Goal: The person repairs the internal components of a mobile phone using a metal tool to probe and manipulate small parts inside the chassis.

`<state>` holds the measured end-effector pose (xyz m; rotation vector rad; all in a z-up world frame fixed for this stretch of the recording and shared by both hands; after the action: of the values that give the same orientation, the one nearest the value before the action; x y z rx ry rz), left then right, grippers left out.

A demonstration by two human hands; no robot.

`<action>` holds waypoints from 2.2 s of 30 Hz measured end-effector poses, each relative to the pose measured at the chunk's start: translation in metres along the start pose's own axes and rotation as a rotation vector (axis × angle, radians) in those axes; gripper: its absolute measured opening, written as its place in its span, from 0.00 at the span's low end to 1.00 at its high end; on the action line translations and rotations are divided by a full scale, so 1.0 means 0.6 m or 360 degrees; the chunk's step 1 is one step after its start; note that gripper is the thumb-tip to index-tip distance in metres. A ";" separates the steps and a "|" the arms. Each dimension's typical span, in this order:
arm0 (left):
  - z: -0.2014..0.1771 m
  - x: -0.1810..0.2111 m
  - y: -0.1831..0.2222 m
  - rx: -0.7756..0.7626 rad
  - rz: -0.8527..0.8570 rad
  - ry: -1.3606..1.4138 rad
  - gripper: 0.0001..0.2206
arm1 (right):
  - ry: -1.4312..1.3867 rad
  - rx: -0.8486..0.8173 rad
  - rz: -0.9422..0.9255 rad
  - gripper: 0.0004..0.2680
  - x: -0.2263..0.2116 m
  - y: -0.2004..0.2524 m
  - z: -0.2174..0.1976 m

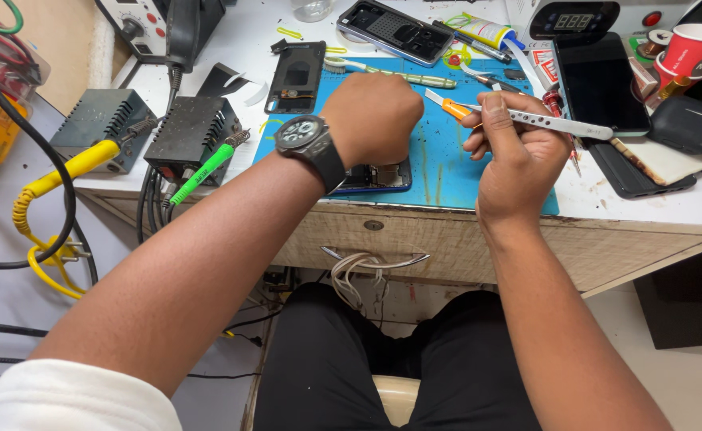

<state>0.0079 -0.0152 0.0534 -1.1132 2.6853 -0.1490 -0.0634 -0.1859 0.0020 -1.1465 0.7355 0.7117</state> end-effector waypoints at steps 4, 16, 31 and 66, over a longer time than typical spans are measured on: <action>-0.010 0.013 -0.011 -0.0080 0.0062 -0.0094 0.03 | -0.0013 -0.0018 -0.0021 0.07 -0.001 -0.001 0.001; -0.021 0.033 -0.016 -0.0450 0.0165 -0.0315 0.06 | -0.0006 0.0024 -0.0021 0.07 -0.001 0.000 -0.002; 0.009 0.002 0.004 -0.0333 -0.0097 0.0107 0.11 | -0.0027 0.0028 -0.0014 0.07 0.002 0.001 -0.005; 0.051 0.203 0.217 0.0432 -0.0628 0.3293 0.06 | -0.0366 -0.0592 0.0001 0.11 -0.035 0.291 -0.083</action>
<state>-0.1566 -0.0097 -0.0208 -1.7875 3.0721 -3.0181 -0.2233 -0.1914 -0.0857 -1.3711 0.4175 0.9903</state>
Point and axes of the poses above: each hand's wrist, its own y-axis away from the middle knuckle, its own z-axis out of the palm, x = y × z, the point moved 1 cm from there along -y, towards the middle knuckle, and after that the axes turned 5 degrees about -x, right-handed, at the moved point
